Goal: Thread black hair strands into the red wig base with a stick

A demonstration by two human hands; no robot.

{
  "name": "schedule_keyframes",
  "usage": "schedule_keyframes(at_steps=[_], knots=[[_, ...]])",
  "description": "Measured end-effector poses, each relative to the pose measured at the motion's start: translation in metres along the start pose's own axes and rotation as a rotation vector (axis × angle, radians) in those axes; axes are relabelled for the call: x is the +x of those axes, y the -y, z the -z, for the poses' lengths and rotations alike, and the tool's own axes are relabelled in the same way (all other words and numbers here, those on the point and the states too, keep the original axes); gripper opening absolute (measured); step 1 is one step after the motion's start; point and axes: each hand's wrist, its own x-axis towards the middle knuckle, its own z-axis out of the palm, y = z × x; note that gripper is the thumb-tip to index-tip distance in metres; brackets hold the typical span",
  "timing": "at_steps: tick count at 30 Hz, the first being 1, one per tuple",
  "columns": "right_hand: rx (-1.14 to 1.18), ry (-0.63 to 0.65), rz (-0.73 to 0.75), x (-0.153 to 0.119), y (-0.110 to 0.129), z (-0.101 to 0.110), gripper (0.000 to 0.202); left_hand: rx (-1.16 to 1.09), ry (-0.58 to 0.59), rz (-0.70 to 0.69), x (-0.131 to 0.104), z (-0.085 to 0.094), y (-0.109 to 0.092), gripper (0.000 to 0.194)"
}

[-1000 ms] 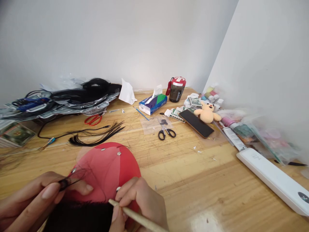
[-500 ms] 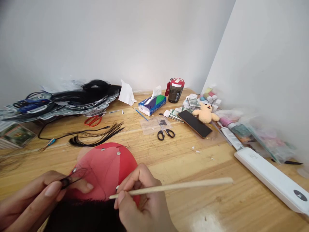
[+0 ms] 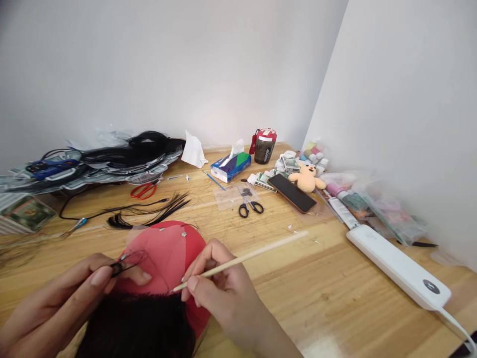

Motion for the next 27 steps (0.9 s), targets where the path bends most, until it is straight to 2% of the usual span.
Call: schedule_keyframes(at_steps=[3,10,15,21,27], knots=[[0.005,-0.004,0.012,0.001,-0.002,0.002,0.034,-0.027,-0.049,-0.016,0.002,-0.003,-0.007,0.044],[-0.004,-0.016,-0.017,0.003,0.001,-0.002,0.041,-0.141,0.005,0.012,0.010,-0.005,-0.017,0.053],[0.065,-0.015,0.007,0.005,-0.004,0.000,0.041,-0.132,0.077,0.037,0.011,-0.003,-0.018,0.047],[0.094,0.012,0.024,0.004,-0.008,0.002,0.037,-0.188,0.016,0.136,0.010,-0.008,-0.032,0.054],[0.096,-0.027,-0.040,0.000,-0.011,0.003,0.032,-0.264,0.055,0.212,0.010,-0.004,-0.030,0.057]])
